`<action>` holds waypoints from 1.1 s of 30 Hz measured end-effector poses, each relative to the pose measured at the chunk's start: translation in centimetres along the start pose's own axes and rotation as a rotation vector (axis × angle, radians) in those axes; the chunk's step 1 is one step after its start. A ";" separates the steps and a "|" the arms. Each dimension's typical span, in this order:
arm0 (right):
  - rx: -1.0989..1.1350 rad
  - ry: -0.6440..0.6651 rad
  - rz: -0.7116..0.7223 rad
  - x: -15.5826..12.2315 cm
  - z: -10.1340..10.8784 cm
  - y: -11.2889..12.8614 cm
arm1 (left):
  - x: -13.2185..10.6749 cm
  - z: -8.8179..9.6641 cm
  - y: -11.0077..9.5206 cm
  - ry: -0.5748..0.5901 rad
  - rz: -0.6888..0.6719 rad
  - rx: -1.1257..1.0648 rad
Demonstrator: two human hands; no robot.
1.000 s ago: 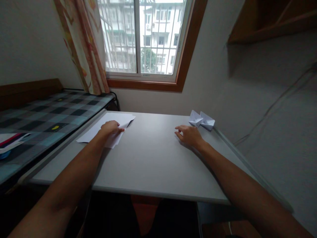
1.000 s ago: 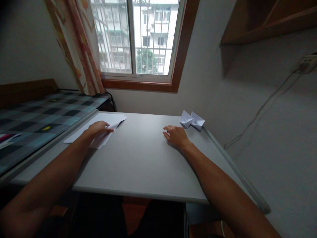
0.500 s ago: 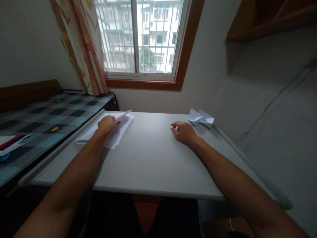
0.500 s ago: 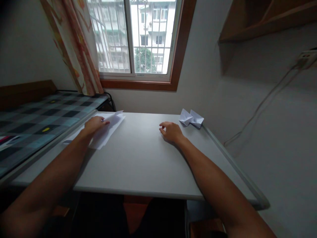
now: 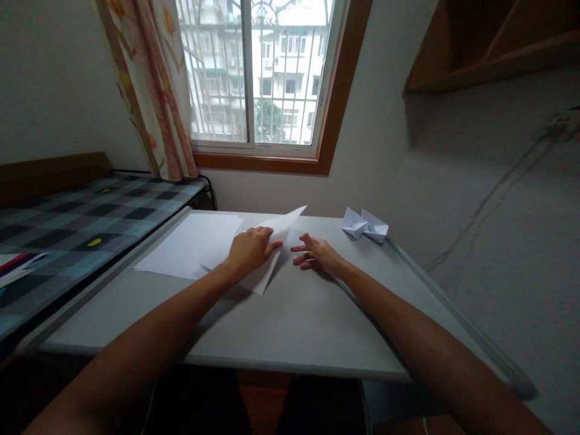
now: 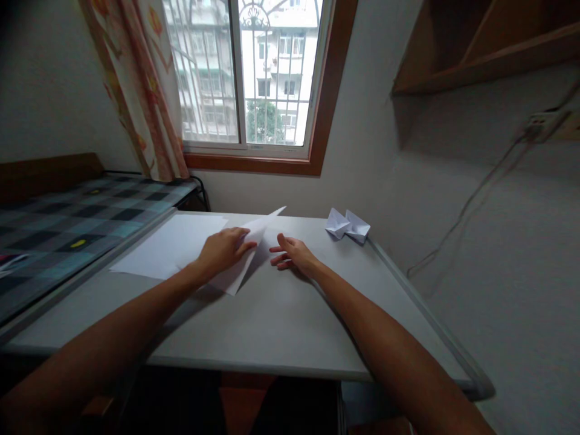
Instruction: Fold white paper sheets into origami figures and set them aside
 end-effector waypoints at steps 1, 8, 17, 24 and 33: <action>0.030 -0.007 -0.019 0.0 -0.1 -0.3 | -0.4 -1.5 -1.1 0.059 -0.064 -0.051; -0.092 -0.282 0.009 0.6 3.9 -1.5 | -3.8 -7.3 -5.6 0.381 -0.463 -0.235; -0.265 -0.278 0.111 -0.2 7.7 -0.1 | 1.0 -3.3 4.8 0.014 -0.001 -0.376; -0.144 -0.242 0.175 -0.5 7.4 0.4 | 1.6 -4.2 8.1 0.049 0.287 -1.053; -0.116 -0.253 0.188 -0.4 7.8 0.6 | 1.5 -3.3 8.5 -0.067 0.331 -1.209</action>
Point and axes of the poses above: each hand's wrist, its own x-axis towards the middle knuckle, its own z-axis out of the back of the hand, y = z × x, the point moved 10 cm from there along x, towards the middle knuckle, and after that the axes turned 13 degrees about -x, right-handed, at the moved point
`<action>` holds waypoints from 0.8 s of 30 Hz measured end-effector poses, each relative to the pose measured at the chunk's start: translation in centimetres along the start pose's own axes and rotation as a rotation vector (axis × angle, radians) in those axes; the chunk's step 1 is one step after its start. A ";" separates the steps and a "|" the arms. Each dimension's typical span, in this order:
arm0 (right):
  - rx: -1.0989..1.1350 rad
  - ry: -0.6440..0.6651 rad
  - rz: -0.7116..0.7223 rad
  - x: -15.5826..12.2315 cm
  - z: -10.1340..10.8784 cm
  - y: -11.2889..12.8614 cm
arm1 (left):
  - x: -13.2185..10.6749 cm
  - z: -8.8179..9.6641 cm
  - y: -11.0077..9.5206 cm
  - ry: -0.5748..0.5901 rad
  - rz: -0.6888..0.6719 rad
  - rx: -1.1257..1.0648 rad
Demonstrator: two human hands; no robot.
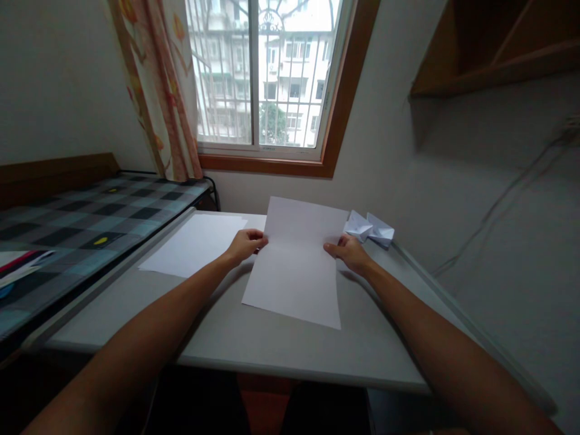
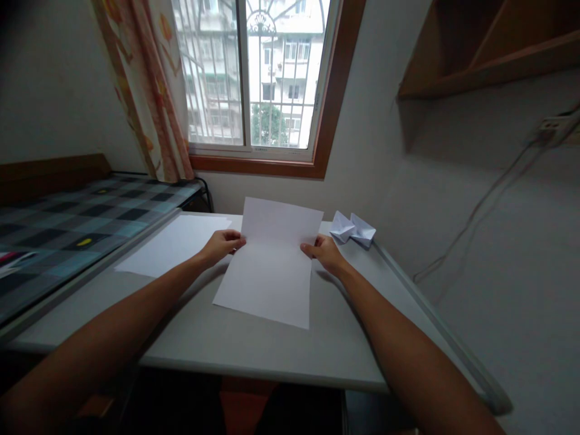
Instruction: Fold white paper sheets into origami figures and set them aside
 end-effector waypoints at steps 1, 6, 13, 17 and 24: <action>-0.002 -0.011 -0.010 0.1 0.2 -0.1 | 0.0 0.1 0.0 -0.013 -0.001 -0.012; -0.029 -0.107 -0.011 0.2 1.4 -0.2 | 0.2 0.4 0.0 -0.026 -0.020 -0.051; -0.081 -0.151 -0.035 0.6 2.1 -0.8 | 0.3 0.7 0.3 -0.033 -0.003 -0.047; -0.058 -0.327 -0.032 0.5 4.2 -0.9 | 0.0 0.2 1.6 0.034 0.124 0.001; -0.120 -0.489 0.069 0.0 5.9 0.2 | -0.3 -0.1 2.6 0.080 0.256 -0.024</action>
Point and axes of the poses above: each hand's wrist, its own x-axis towards the middle knuckle, its own z-axis out of the back of the hand, y = z × x, the point moved 10 cm from there along x, towards the middle knuckle, and after that the axes turned 13 degrees about -x, right-handed, at the moved point
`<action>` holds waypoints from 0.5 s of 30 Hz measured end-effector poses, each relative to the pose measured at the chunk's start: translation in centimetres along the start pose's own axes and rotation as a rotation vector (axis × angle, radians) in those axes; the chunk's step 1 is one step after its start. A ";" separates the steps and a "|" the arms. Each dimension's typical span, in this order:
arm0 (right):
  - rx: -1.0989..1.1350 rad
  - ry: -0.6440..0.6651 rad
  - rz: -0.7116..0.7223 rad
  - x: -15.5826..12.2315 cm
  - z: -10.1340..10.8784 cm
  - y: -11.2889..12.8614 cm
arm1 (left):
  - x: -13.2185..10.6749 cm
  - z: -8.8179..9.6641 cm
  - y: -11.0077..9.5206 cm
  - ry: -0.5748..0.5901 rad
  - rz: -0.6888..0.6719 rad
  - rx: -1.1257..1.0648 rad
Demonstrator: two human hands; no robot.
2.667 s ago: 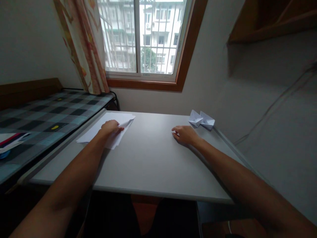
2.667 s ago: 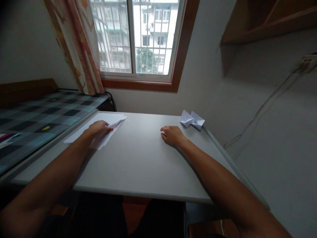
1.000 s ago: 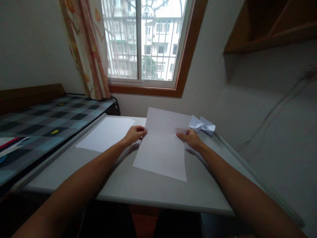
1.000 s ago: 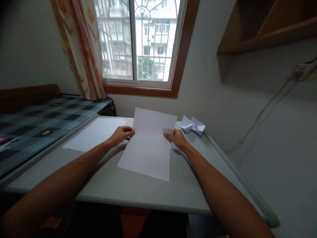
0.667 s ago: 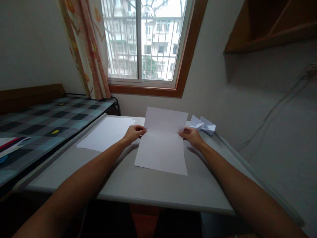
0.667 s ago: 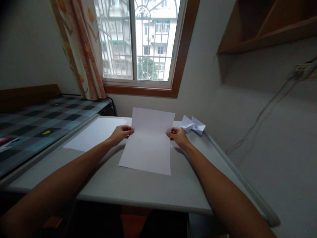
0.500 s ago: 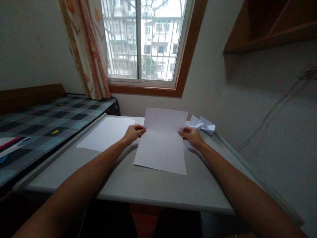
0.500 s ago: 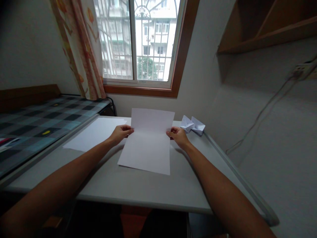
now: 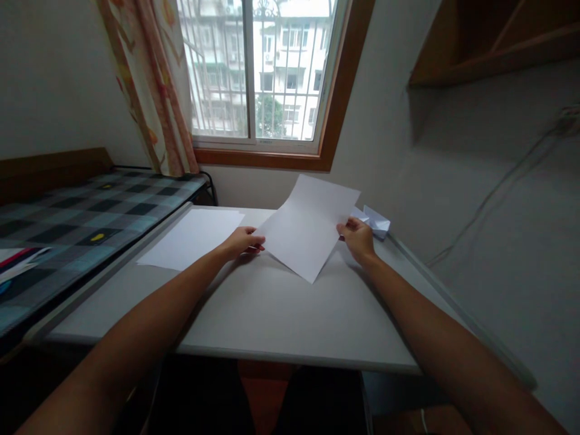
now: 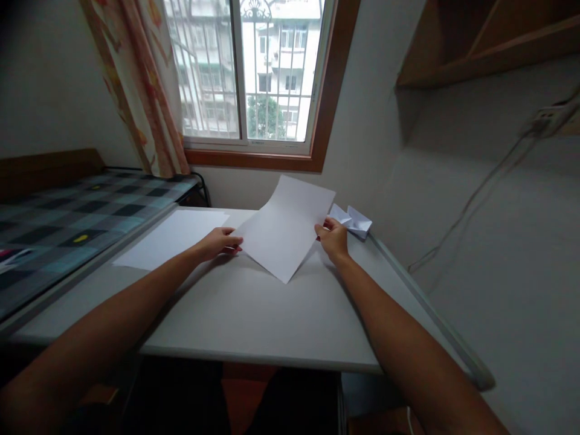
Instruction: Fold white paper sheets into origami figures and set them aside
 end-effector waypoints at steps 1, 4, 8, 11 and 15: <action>-0.037 0.014 0.048 -0.1 -0.1 0.5 | 0.0 0.2 -0.1 -0.026 -0.006 -0.020; -0.169 0.060 0.190 -0.7 -0.8 2.0 | 0.2 1.0 -0.3 -0.100 -0.027 -0.133; -0.279 0.231 0.408 -2.5 -2.9 4.2 | 0.6 1.6 -0.2 -0.138 -0.051 -0.273; -0.303 0.378 0.564 -4.4 -4.6 5.8 | 0.7 1.5 0.1 -0.121 -0.036 -0.319; -0.331 0.460 0.678 -6.1 -5.8 7.1 | 0.7 1.0 0.2 -0.091 -0.028 -0.353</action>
Point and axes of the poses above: each hand's wrist, its own x-axis towards the middle knuckle, its own z-axis out of the back of the hand, y = z × x, the point moved 10 cm from there along x, towards the middle knuckle, and after that the axes turned 13 degrees about -x, right-handed, at the moved point
